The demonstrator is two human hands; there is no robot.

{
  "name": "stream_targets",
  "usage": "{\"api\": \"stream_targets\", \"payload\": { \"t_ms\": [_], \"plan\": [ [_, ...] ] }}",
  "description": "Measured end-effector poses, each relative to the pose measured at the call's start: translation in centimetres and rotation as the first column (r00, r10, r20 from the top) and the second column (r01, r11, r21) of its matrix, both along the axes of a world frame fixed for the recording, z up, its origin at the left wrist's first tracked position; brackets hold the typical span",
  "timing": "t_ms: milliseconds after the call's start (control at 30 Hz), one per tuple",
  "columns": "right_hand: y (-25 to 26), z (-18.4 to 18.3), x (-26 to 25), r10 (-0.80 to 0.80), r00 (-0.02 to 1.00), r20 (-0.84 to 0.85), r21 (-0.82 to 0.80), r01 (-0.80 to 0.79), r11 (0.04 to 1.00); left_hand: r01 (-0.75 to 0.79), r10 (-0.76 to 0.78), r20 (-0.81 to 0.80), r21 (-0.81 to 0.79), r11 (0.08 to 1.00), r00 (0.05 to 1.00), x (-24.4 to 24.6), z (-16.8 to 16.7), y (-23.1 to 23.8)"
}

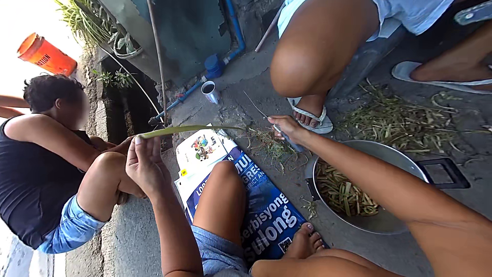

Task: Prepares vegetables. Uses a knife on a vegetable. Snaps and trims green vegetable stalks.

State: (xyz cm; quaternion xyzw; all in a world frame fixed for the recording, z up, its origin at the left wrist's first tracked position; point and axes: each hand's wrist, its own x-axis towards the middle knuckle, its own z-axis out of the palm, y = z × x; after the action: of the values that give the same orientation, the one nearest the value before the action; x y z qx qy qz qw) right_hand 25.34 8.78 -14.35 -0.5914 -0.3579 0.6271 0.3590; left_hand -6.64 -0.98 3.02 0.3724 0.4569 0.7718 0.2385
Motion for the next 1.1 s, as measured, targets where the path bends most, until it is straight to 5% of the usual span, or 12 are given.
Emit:
{"api": "stream_targets", "payload": {
  "t_ms": [200,300,367,467,633,833,1100],
  "plan": [
    [1.4,-2.0,2.6,0.169,0.867,0.469,0.016,-0.200,0.980,-0.017,0.016,0.019,0.043,0.999,1.000,-1.1,0.2,0.2],
    [2.1,-0.8,2.7,0.240,0.811,0.533,0.020,-0.295,0.955,0.044,-0.043,-0.014,0.075,0.996,0.999,-0.5,0.0,0.3],
    [1.7,1.7,1.6,0.229,0.864,0.449,0.069,-0.289,0.955,0.104,-0.100,-0.053,0.083,0.991,0.994,0.0,-0.3,0.3],
    [-0.3,6.5,-0.7,0.246,0.964,0.104,0.260,-0.265,0.928,0.206,-0.195,-0.120,0.090,0.974,0.973,0.8,-0.7,0.4],
    [-5.1,13.9,-5.5,0.457,0.846,-0.273,0.551,-0.252,0.796,0.305,-0.287,-0.155,0.113,0.946,0.945,2.1,-0.8,0.5],
    [-7.8,17.6,-8.7,0.634,0.655,-0.411,0.611,-0.318,0.725,0.378,-0.351,-0.207,0.112,0.919,0.913,3.8,-0.5,0.4],
    [-9.1,17.6,-9.8,0.543,0.768,-0.340,0.637,-0.237,0.734,0.371,-0.343,-0.198,0.125,0.920,0.918,5.8,-0.2,0.1]
  ]
}}
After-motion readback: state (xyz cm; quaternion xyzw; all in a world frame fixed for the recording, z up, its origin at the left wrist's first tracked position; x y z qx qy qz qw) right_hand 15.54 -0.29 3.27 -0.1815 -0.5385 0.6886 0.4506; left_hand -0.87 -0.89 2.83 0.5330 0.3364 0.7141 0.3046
